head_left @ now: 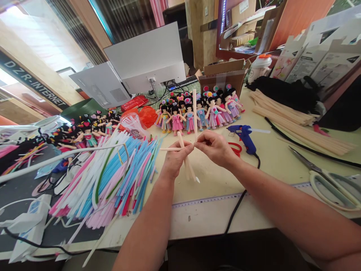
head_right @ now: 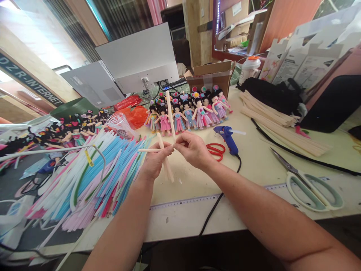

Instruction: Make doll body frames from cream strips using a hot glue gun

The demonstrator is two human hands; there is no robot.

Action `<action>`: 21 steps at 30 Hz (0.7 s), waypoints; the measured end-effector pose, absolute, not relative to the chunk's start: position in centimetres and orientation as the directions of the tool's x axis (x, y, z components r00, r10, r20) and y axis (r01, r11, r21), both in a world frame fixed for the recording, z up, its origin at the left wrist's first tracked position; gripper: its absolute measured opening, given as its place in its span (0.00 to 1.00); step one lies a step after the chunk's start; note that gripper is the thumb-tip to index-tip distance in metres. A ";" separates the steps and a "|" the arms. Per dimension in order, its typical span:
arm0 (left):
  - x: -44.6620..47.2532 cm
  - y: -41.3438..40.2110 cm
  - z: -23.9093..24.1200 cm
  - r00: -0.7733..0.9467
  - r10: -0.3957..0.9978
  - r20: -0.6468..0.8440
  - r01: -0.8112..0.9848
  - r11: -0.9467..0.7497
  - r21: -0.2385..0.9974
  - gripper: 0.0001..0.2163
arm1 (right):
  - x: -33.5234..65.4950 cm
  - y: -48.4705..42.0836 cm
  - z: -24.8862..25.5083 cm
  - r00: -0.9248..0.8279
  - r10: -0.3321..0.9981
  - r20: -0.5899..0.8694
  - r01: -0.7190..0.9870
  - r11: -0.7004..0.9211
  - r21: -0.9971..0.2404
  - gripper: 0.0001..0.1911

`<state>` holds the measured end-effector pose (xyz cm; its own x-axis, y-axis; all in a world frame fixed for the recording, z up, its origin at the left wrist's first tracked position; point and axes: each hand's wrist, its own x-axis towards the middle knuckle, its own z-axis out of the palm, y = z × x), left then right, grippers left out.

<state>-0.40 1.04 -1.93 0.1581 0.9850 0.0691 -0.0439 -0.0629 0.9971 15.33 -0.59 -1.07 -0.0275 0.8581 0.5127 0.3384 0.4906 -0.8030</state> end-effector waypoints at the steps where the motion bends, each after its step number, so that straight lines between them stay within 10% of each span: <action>1: -0.4 1.0 -1.9 0.161 0.984 0.069 -0.042 -0.063 0.997 0.11 | 15.3 -0.6 -1.1 -0.028 0.863 0.505 0.330 0.485 -0.810 0.10; 21: -0.5 1.0 -1.7 0.133 0.985 0.107 -0.038 -0.102 0.994 0.12 | 15.2 -0.5 -1.3 -0.028 0.893 0.450 0.324 0.434 -0.841 0.13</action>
